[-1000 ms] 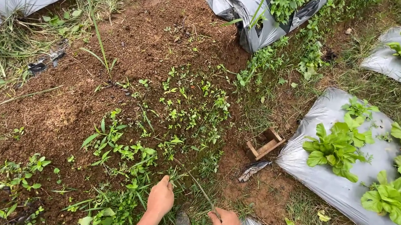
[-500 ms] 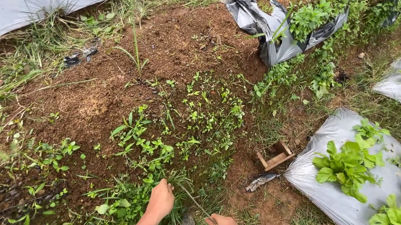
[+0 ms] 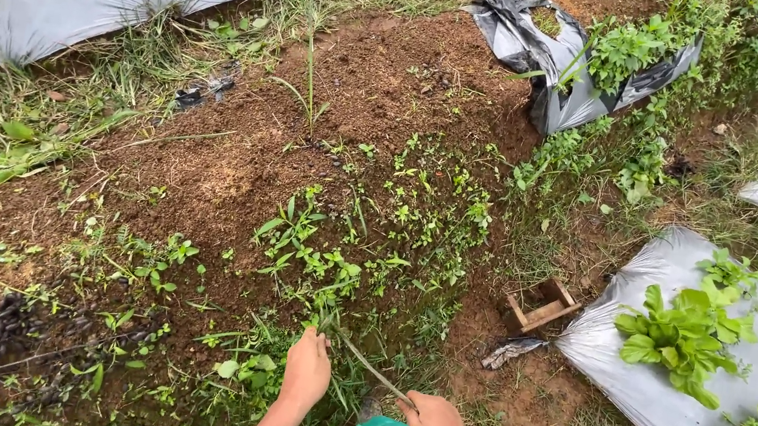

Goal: The person uses a curved sickle to cut weeds growing in a garden bed. They pull the weeds by hand and use the tool to slice through the vegetation near the soil surface. The person moves along the bed, clearing patches of unwanted plants.

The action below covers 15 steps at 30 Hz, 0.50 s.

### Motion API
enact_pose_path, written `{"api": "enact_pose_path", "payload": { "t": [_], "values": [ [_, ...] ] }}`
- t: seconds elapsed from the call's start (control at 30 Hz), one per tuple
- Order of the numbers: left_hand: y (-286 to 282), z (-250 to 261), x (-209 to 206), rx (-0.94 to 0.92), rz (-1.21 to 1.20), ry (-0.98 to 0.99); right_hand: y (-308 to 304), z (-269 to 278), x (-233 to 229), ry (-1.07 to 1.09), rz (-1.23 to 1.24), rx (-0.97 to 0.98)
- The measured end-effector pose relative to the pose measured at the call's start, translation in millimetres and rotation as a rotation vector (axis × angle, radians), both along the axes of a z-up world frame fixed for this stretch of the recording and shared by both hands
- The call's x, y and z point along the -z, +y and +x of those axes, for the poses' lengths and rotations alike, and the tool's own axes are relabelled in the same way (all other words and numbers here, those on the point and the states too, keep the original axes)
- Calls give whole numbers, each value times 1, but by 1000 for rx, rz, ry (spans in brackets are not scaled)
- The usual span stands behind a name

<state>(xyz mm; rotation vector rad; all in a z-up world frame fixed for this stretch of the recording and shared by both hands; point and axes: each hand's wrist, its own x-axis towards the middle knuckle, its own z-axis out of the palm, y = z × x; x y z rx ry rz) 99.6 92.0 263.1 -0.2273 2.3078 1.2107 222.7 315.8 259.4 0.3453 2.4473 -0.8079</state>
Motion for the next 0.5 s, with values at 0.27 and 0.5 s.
{"api": "enact_pose_path", "payload": {
  "t": [0.27, 0.5],
  "values": [
    [-29, 7, 18, -61, -76, -35, 26, 19, 3, -52, 161, 182],
    [-38, 3, 19, -80, -123, -136, 32, -33, -88, -240, 24, 345]
  ]
}}
